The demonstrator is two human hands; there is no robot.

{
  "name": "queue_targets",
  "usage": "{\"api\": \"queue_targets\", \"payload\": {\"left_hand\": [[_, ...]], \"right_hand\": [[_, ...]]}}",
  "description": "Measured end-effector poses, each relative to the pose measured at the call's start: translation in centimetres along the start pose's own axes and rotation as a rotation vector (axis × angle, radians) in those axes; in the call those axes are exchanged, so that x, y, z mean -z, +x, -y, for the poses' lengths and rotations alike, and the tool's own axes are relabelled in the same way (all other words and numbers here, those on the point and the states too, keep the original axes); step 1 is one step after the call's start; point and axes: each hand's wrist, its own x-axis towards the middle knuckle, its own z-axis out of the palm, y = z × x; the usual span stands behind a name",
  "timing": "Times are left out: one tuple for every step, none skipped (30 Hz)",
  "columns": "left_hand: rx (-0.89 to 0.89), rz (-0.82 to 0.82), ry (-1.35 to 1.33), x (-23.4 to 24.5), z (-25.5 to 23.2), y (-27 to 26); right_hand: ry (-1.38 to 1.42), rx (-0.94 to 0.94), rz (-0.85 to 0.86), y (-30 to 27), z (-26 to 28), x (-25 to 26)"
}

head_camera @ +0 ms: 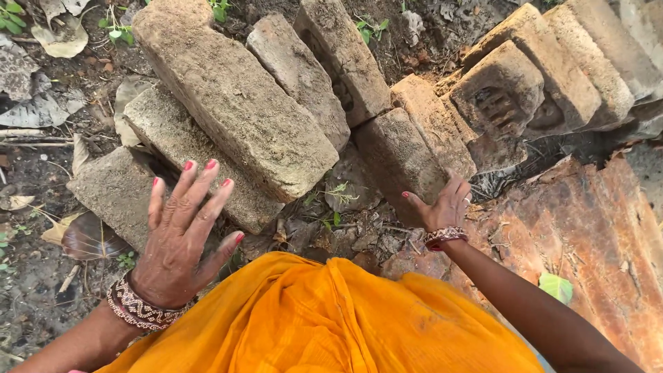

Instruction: The person kneels on bare ground and arranges loose bricks into a neat row, picking each brick by hand, turning it, and fitting it alongside the others. They continue placing bricks one at a time to extend the aligned line across the dirt.

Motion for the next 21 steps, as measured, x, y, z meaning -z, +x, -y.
{"api": "queue_targets", "payload": {"left_hand": [[-0.027,0.005,0.002,0.1,-0.2,0.2],[-0.031,0.012,0.003,0.2,-0.2,0.1],[-0.039,0.011,0.000,0.1,-0.2,0.2],[-0.048,0.010,-0.002,0.0,-0.2,0.4],[-0.061,0.014,-0.007,0.1,-0.3,0.4],[-0.054,0.018,-0.018,0.2,-0.4,0.5],[-0.044,0.021,-0.030,0.2,-0.6,0.4],[-0.055,0.025,-0.036,0.0,-0.5,0.3],[-0.046,0.028,-0.033,-0.2,-0.5,0.2],[-0.038,0.031,-0.031,-0.3,-0.5,0.0],[-0.049,0.034,-0.035,-0.3,-0.6,0.0],[-0.045,0.042,-0.033,-0.4,-0.6,0.0],[-0.037,0.047,-0.027,-0.4,-0.7,0.0],[-0.045,0.047,-0.029,-0.4,-0.7,0.1],[-0.034,0.059,-0.031,-0.3,-0.8,0.1],[-0.022,0.072,-0.034,-0.3,-0.8,0.1],[-0.024,0.069,-0.033,-0.4,-0.8,0.1],[-0.032,0.061,-0.024,-0.4,-0.7,0.1],[-0.033,0.053,-0.014,-0.5,-0.7,-0.2],[-0.027,0.052,-0.013,-0.5,-0.7,-0.1],[-0.028,0.049,-0.017,-0.5,-0.7,0.0]], "right_hand": [[0.026,0.025,-0.042,-0.4,-0.4,-0.2],[0.029,0.017,-0.039,-0.5,-0.7,-0.5],[0.072,0.004,-0.081,-0.5,-1.0,-0.7],[0.115,-0.009,-0.124,-0.5,-1.3,-0.8],[0.114,-0.022,-0.129,-0.5,-1.0,0.1],[0.150,-0.080,-0.075,-0.6,-0.6,0.9],[0.185,-0.137,-0.020,-0.6,-0.3,1.8],[0.184,-0.149,-0.024,-0.6,-0.6,1.5],[0.187,-0.114,-0.012,-0.7,-0.9,1.2],[0.190,-0.080,0.001,-0.8,-1.2,0.9],[0.190,-0.091,-0.004,-1.0,-0.4,1.7],[0.141,-0.105,0.024,-1.2,0.4,2.6],[0.093,-0.114,0.053,-1.3,1.3,3.5],[0.095,-0.120,0.048,-1.4,1.8,3.9],[0.044,-0.208,0.147,-1.7,2.3,4.2],[-0.006,-0.296,0.247,-2.0,2.8,4.5],[-0.005,-0.295,0.244,-2.2,2.7,4.4],[-0.022,-0.261,0.231,-2.4,2.6,4.3],[-0.042,-0.221,0.222,-2.7,2.6,4.0],[-0.043,-0.216,0.225,-3.5,1.9,3.4],[-0.089,-0.090,0.153,-4.4,1.3,2.8]]}}
